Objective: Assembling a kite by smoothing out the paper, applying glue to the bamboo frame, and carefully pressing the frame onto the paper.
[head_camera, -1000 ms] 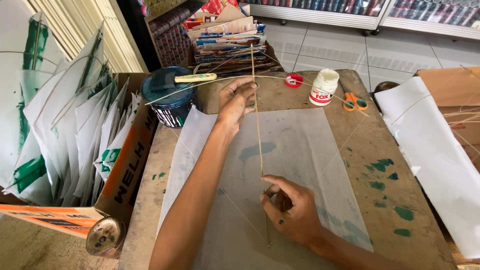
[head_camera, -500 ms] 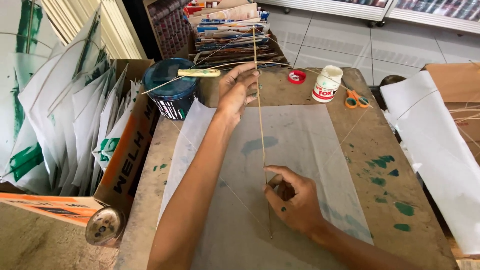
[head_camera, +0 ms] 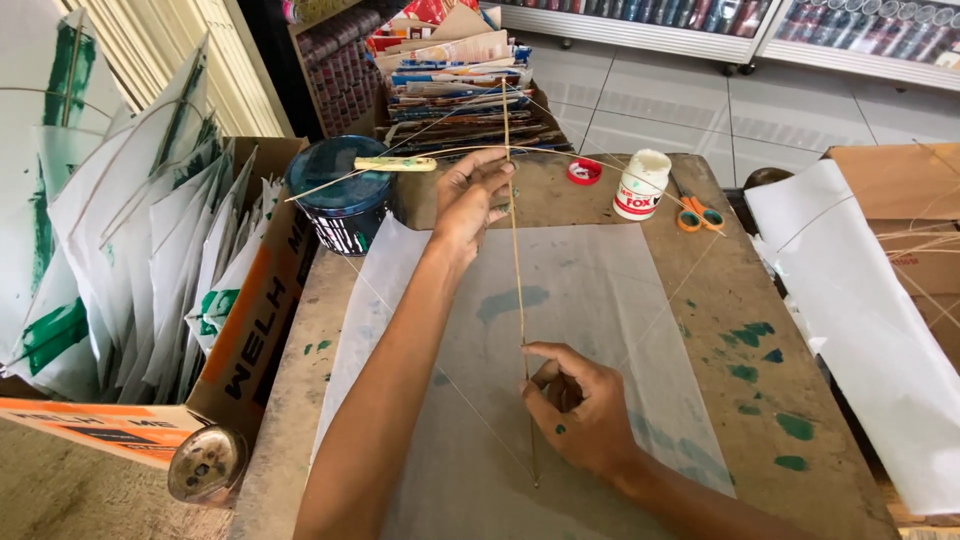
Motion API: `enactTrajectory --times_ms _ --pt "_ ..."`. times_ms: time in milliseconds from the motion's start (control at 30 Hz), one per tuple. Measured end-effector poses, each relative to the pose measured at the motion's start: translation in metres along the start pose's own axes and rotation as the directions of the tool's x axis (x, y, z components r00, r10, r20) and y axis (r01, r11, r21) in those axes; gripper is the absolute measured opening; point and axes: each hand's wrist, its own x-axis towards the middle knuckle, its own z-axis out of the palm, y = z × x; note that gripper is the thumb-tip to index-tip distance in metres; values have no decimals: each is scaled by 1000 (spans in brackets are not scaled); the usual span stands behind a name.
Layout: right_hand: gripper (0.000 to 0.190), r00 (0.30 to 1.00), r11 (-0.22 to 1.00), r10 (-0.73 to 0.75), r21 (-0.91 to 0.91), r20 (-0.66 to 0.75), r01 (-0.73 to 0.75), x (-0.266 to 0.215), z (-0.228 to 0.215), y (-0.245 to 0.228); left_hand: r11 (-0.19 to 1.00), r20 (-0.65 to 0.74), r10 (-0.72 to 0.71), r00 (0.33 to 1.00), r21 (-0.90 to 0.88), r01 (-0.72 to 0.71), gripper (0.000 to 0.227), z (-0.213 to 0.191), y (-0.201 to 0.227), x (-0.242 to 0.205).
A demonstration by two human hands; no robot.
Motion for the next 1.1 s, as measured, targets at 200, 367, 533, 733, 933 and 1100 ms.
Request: enactTrajectory --times_ms 200,367,533,733,933,1100 --pt "28 1000 999 1 33 1 -1 0 0 2 999 0 10 1000 -40 -10 22 0 -5 6" --pt "28 1000 1000 -13 17 0 13 -2 -1 2 999 9 10 1000 -49 -9 22 1 -2 2" --pt "31 997 996 -77 -40 -25 76 -2 -1 -2 997 39 35 999 -75 -32 21 1 1 3" --pt "31 916 858 -401 -358 -17 369 0 -9 -16 994 54 64 996 -96 -59 27 8 25 -9" --pt "15 727 628 -684 -558 -62 543 8 -35 -44 985 65 154 986 -83 -149 30 19 80 -36" --pt "12 449 814 -574 -421 -684 400 29 -71 -57 955 136 257 957 -188 -229 30 31 111 -52"
